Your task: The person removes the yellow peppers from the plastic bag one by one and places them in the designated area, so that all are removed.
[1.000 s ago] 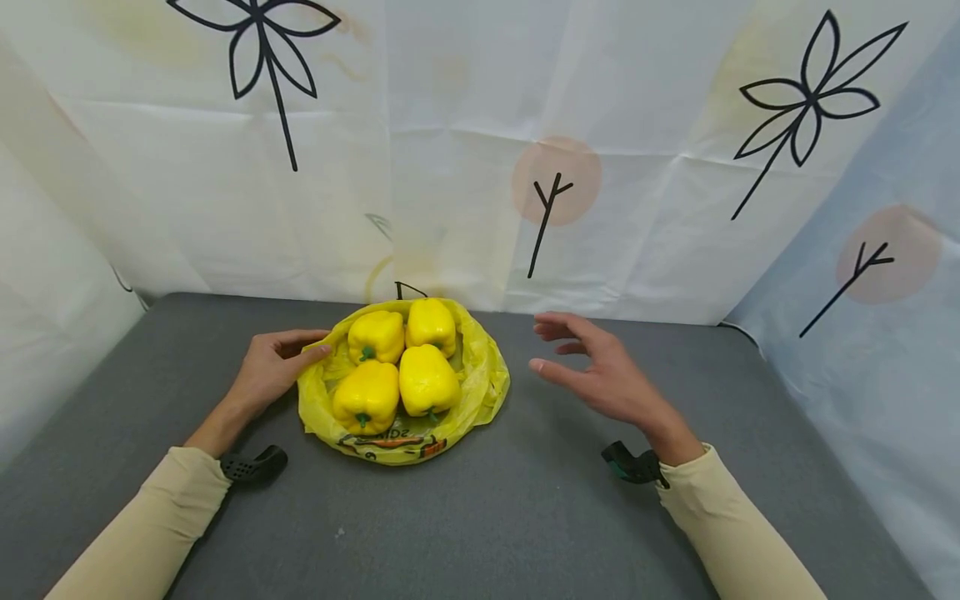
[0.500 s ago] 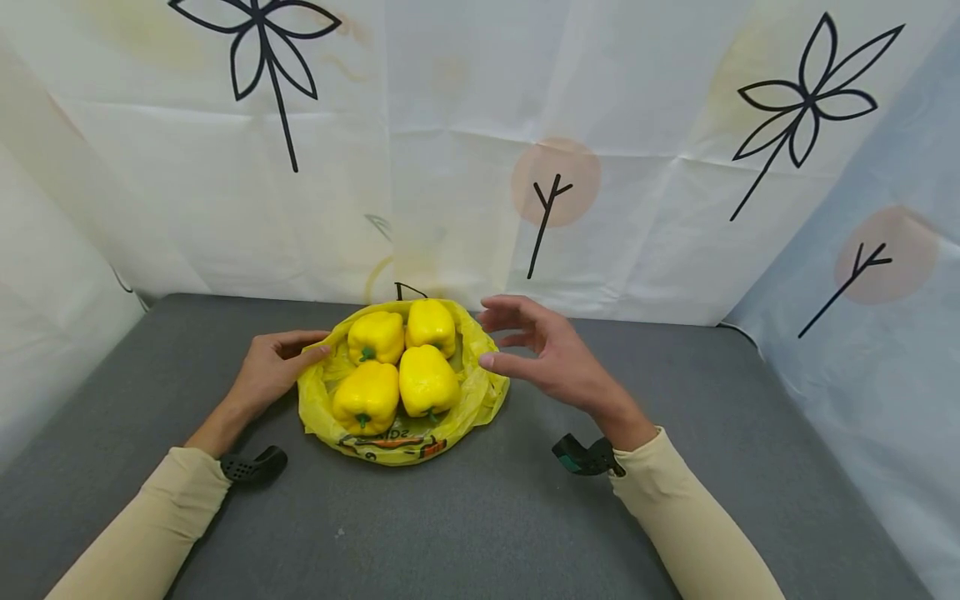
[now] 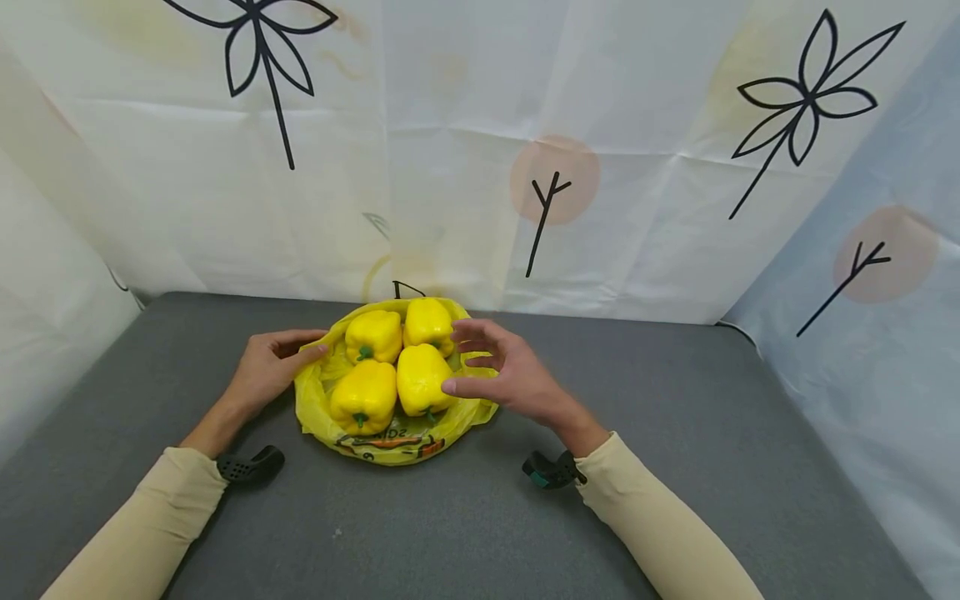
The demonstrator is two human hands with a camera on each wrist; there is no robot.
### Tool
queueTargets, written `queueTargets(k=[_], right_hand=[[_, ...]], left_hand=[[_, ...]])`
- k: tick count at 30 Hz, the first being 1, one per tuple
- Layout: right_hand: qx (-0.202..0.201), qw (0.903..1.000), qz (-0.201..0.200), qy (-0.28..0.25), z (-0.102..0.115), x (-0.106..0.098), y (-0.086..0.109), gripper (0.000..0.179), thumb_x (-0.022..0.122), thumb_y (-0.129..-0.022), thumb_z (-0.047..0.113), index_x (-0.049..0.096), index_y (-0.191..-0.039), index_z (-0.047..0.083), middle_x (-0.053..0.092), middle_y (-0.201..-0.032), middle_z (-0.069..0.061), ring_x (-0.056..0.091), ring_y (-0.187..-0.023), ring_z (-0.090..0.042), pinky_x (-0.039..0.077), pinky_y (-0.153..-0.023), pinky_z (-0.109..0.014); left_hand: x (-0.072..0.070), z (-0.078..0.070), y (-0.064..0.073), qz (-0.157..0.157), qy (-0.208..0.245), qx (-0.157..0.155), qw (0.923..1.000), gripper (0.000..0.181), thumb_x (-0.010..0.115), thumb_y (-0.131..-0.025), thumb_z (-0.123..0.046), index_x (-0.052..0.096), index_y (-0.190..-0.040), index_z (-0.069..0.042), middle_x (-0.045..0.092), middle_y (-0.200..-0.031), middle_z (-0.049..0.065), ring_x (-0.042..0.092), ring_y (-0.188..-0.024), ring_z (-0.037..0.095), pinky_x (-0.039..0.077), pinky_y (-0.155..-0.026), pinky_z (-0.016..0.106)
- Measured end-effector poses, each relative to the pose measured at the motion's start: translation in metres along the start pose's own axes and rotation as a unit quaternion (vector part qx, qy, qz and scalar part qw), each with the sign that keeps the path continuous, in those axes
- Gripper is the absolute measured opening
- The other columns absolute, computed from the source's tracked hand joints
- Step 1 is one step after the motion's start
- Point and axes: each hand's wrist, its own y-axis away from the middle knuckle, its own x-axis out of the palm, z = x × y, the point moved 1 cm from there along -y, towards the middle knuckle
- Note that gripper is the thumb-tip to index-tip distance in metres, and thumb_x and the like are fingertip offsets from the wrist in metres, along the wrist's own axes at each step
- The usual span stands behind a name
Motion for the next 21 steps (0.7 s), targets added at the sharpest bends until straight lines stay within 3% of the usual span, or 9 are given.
queueTargets(k=[11,21], right_hand=[[0.048,0.9987,0.016,0.002,-0.02,0.013,-0.004,0.077,0.083,-0.087,0.024,0.044,-0.15,0.004,0.049,-0.147,-0.009,0.05,-0.132,-0.031,0.041,-0.11,-0.046],[0.076,0.9966,0.028,0.013,-0.032,0.022,-0.006,0.088,0.084,-0.086,0.033,0.036,-0.157,0.011,0.045,-0.152,-0.005,0.048,-0.135,-0.025,0.04,-0.111,-0.042]], left_hand=[[0.001,-0.002,-0.001,0.001,-0.009,-0.011,0.9999,0.047,0.065,-0.102,-0.034,0.065,-0.135,0.0,0.065,-0.129,0.023,0.059,-0.098,-0.009,0.051,-0.079,0.012],[-0.001,-0.003,0.0,0.005,-0.007,-0.013,0.9999,0.047,0.065,-0.102,-0.034,0.064,-0.135,0.0,0.064,-0.13,0.023,0.059,-0.098,-0.009,0.052,-0.079,0.012]])
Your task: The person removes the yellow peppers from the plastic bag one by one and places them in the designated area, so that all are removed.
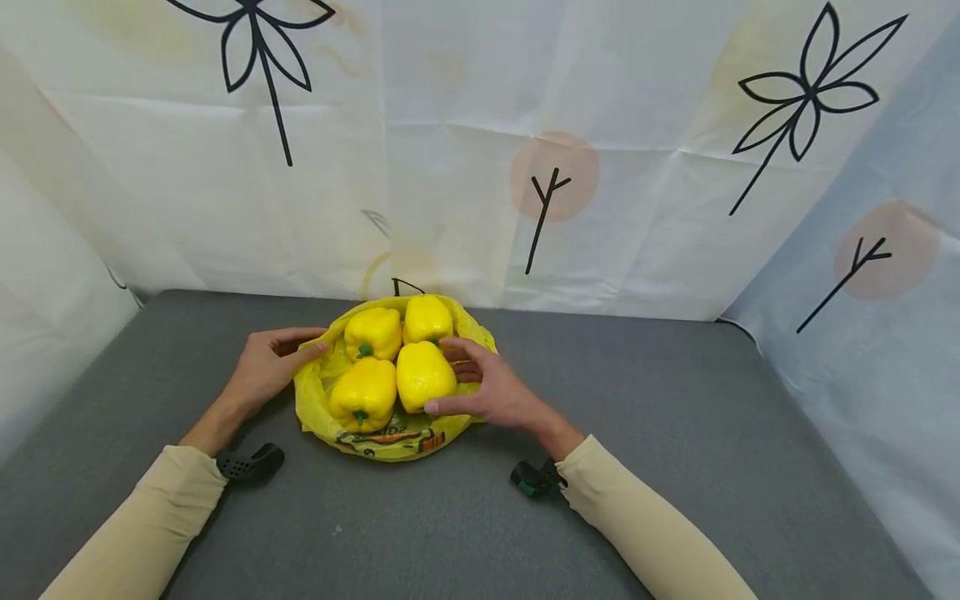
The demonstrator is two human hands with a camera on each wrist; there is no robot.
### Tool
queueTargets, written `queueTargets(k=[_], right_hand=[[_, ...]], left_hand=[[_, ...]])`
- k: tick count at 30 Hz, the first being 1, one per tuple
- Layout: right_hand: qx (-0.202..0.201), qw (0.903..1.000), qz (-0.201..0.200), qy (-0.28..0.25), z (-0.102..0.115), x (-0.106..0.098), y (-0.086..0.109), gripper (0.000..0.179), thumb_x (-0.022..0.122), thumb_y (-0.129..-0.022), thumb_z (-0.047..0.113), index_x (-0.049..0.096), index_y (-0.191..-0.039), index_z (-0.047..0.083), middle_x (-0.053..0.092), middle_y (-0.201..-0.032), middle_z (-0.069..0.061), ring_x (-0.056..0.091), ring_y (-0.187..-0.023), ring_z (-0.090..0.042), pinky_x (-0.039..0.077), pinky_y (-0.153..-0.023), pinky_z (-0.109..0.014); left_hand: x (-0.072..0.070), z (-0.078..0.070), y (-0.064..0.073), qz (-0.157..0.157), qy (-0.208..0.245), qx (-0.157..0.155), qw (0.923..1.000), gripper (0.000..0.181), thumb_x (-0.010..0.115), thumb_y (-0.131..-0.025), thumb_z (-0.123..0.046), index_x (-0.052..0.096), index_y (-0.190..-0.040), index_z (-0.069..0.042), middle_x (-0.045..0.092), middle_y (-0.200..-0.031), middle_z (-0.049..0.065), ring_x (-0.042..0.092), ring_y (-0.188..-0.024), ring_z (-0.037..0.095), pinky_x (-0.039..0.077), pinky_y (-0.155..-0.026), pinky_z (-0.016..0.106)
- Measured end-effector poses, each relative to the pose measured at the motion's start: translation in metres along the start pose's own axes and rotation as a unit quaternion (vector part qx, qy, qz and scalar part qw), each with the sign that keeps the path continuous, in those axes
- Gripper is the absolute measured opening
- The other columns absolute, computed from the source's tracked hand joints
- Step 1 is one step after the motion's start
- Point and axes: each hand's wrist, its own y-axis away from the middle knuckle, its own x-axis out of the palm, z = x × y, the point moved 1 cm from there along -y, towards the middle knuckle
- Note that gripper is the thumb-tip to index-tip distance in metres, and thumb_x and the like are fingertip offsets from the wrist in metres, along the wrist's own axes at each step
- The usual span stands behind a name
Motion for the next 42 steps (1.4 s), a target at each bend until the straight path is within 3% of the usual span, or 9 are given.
queueTargets(k=[21,34,42], right_hand=[[0.007,0.9996,0.023,0.014,-0.0043,0.0076,-0.0044,0.087,0.078,-0.093,0.025,0.025,-0.162,0.027,0.042,-0.155,-0.006,0.046,-0.136,-0.021,0.042,-0.109,-0.044],[-0.001,0.9999,-0.002,0.012,-0.0038,0.0082,-0.0043,0.085,0.082,-0.088,0.02,0.034,-0.159,0.019,0.049,-0.147,-0.009,0.052,-0.129,-0.024,0.046,-0.104,-0.042],[-0.012,0.9994,-0.032,-0.002,-0.0018,0.0052,-0.0039,0.084,0.085,-0.084,0.019,0.039,-0.155,0.02,0.051,-0.142,-0.008,0.054,-0.125,-0.025,0.048,-0.102,-0.043]], left_hand=[[-0.0006,-0.0005,-0.0001,-0.001,-0.005,0.003,1.0,0.047,0.065,-0.102,-0.033,0.064,-0.136,-0.001,0.064,-0.13,0.023,0.058,-0.099,-0.009,0.051,-0.079,0.011],[-0.0003,0.0008,0.0,-0.002,-0.004,0.003,1.0,0.046,0.065,-0.102,-0.033,0.065,-0.136,-0.001,0.064,-0.13,0.023,0.059,-0.098,-0.008,0.052,-0.078,0.012],[-0.0007,0.0006,0.0001,-0.002,-0.007,0.001,1.0,0.047,0.065,-0.102,-0.034,0.065,-0.136,-0.001,0.065,-0.13,0.023,0.059,-0.098,-0.008,0.051,-0.078,0.012]])
